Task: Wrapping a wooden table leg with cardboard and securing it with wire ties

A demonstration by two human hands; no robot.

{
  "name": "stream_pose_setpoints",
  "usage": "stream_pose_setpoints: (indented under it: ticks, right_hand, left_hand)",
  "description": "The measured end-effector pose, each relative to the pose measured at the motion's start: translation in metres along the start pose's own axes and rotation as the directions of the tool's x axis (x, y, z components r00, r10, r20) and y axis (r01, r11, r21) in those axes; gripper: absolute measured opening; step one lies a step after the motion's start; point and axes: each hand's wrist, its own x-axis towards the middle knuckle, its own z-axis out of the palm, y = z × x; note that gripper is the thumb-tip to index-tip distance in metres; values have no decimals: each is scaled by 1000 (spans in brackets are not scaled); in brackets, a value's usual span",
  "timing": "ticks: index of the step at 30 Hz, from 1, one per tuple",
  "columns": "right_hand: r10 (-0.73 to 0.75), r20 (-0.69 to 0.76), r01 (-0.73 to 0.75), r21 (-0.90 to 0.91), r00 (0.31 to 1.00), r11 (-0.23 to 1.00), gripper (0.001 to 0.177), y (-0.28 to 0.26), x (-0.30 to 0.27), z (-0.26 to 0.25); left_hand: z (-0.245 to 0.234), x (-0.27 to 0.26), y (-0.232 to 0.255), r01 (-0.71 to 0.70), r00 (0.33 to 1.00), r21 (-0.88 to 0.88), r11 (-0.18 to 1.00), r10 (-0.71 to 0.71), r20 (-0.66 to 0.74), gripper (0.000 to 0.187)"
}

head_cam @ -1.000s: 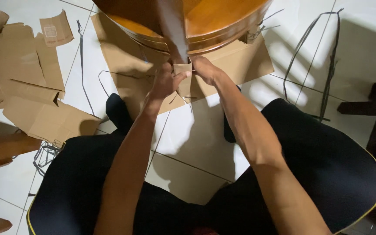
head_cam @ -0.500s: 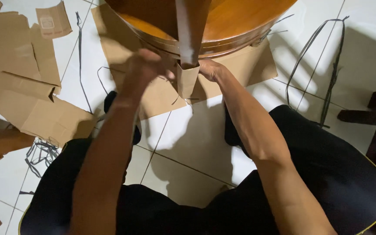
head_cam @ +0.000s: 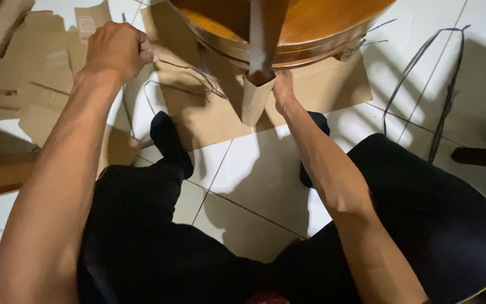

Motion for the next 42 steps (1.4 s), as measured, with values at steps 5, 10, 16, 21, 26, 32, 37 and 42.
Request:
stream_pose_setpoints:
  ticks: [5, 10, 16, 21, 26, 32, 37, 42]
  right_hand:
    - [-46, -440, 147, 198, 897, 969, 24, 16, -15, -5]
    - [-480, -643, 331, -348, 597, 877, 23, 11, -67, 20]
    - [-852, -14, 842, -147, 523, 519, 27, -30, -162, 113]
    - [-523, 238, 458, 280, 818, 844, 23, -10, -191, 126]
    - [-523, -345, 608, 212, 779, 765, 23, 151, -72, 36]
    - [146, -968, 115, 172, 202, 978, 21, 172, -12, -71]
    - [21, -801, 254, 214, 598, 943, 21, 67, -19, -48]
    - [-266, -452, 341, 92, 851, 936, 23, 9, -56, 9]
  left_hand:
    - [-40, -48, 7, 95, 995, -227, 969, -84, 58, 12]
    - [-66, -82, 18, 34, 999, -321, 946, -27, 27, 15]
    - [-66, -100, 66, 144, 909, -452, 881, 62, 411, 16]
    - [-24, -87, 80, -70, 984, -471, 879, 138, 113, 17]
    - [49, -77, 106, -70, 988, -228, 971, 37, -149, 32]
    - [156, -51, 181, -19, 988, -432, 902, -49, -145, 70]
    - [203, -20, 211, -229, 859, -513, 827, -76, -506, 82]
    - [179, -22, 201, -198, 844, -675, 711, -227, -486, 39]
